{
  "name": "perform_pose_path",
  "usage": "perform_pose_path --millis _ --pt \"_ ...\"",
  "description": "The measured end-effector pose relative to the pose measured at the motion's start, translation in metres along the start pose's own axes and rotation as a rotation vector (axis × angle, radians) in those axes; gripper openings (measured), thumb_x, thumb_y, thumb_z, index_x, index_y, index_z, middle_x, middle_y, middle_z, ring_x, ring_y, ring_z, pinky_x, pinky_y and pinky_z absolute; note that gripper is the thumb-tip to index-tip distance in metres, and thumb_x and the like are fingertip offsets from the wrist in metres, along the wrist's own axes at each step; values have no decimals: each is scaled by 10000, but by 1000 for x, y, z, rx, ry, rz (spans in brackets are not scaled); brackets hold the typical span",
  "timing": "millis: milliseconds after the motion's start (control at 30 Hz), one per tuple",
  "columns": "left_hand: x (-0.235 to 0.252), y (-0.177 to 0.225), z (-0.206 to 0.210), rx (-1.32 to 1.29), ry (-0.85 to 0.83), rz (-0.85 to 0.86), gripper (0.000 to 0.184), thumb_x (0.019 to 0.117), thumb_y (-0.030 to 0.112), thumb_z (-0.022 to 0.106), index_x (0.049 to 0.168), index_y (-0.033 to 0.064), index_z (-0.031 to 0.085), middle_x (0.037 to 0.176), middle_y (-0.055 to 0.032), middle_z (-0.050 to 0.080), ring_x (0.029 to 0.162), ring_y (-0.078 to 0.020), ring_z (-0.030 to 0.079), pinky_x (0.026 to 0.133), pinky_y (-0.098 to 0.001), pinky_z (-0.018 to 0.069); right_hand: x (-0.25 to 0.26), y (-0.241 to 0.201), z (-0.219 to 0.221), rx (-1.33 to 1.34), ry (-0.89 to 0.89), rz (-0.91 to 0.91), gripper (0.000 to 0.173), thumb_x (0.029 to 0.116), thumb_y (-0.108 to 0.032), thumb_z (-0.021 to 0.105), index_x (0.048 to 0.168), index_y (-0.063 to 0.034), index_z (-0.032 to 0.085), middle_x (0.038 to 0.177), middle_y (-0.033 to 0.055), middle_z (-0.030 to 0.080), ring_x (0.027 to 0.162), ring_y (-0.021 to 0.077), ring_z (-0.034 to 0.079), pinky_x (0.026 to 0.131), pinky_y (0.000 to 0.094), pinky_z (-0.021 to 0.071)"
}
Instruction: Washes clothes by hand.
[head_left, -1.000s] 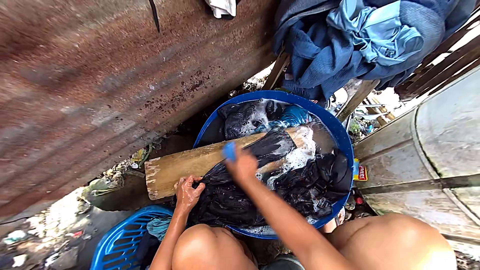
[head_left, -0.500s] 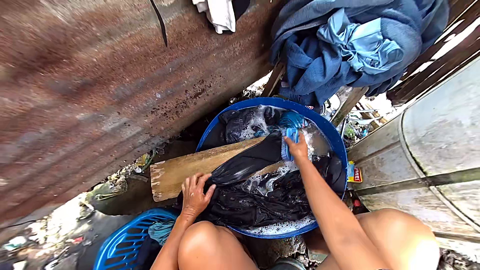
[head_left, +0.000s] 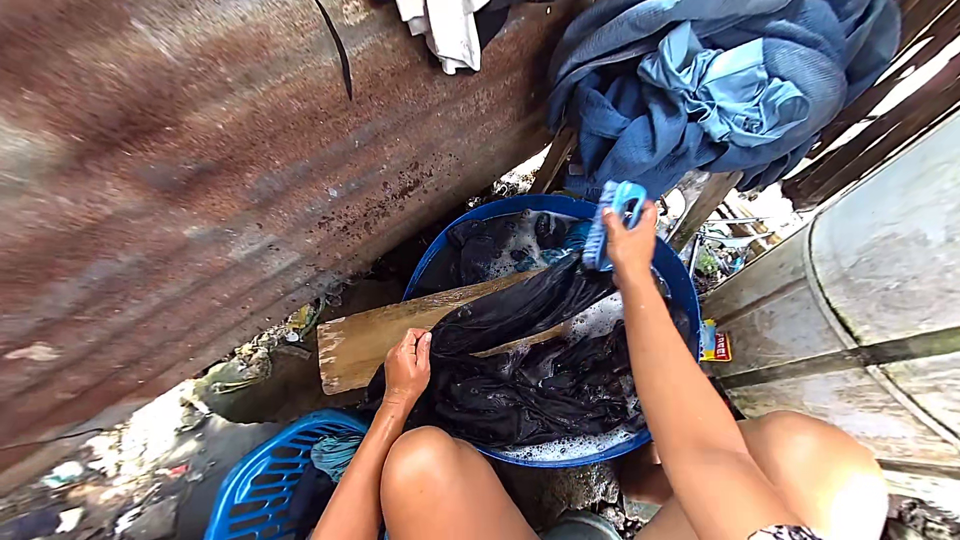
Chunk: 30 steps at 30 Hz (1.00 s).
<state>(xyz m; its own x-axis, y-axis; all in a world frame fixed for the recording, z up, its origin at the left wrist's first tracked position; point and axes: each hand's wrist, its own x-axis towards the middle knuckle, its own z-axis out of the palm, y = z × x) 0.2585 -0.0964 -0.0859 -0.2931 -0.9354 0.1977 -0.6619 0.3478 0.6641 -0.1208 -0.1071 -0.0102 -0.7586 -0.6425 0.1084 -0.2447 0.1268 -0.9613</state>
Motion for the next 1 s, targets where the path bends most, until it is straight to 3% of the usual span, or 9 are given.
perform_pose_path --millis 100,200,300,533,633,700,767,833,1000 --pt "0 -18 5 115 -260 -91 494 1022 337 593 1309 -65 616 1370 -296 579 1340 -494 476 1134 -660 308 -38 7 49 -319 -241 125 818 929 -276 741 1550 36 310 1347 351 580 1214 503 608 1001 665 495" --pt "-3 -24 8 231 -270 -122 481 1019 353 590 1322 -19 629 1478 -248 515 1430 -485 375 1167 -678 213 -149 -1 118 -444 -601 -63 791 898 -274 760 1543 -22 378 1356 316 576 1147 468 647 918 633 552" --pt "-5 -29 6 304 -277 -148 486 1010 244 576 1382 -68 575 1575 -293 386 1514 -509 223 1214 -691 60 -213 11 144 -553 -909 -328 679 948 -287 701 1557 -112 458 1373 312 582 1242 471 595 991 590 506" --pt "-2 -47 13 263 -323 -116 580 1049 424 489 1362 -58 567 1676 -209 237 1566 -449 94 1220 -667 -5 -39 75 40 -855 -373 91 799 966 -327 688 1614 -74 296 1412 388 501 1236 577 557 940 692 497" --pt "1 -46 12 239 -344 -128 605 1046 433 456 1400 -52 535 1695 -199 176 1575 -437 27 1212 -665 -60 -93 49 84 -768 -370 69 769 944 -308 684 1587 -56 345 1363 365 555 1160 540 620 886 680 530" --pt "2 -45 10 236 -351 -129 626 1043 413 433 1460 -51 477 1697 -198 167 1579 -420 15 1213 -658 -74 -178 20 132 -644 -606 -67 722 932 -314 698 1537 -32 424 1281 314 632 1134 467 658 908 618 551" --pt "-3 -46 7 246 -349 -124 649 1030 347 430 1542 -47 377 1691 -202 188 1581 -408 44 1221 -652 -57 -222 4 149 -623 -882 -180 666 989 -310 644 1574 -84 419 1370 310 589 1249 468 597 992 592 503" --pt "-9 -45 4 263 -367 -141 599 1063 356 460 1494 -59 437 1685 -215 202 1577 -420 61 1224 -654 -46 -190 16 129 -694 -892 -170 665 993 -352 647 1586 -155 419 1400 304 571 1255 486 589 957 639 514" --pt "-5 -44 8 296 -396 -177 613 1072 397 460 1502 -40 435 1707 -185 135 1583 -402 8 1217 -657 -67 -48 71 37 -838 -391 79 756 988 -344 662 1600 -63 320 1382 394 523 1216 588 566 922 722 487"
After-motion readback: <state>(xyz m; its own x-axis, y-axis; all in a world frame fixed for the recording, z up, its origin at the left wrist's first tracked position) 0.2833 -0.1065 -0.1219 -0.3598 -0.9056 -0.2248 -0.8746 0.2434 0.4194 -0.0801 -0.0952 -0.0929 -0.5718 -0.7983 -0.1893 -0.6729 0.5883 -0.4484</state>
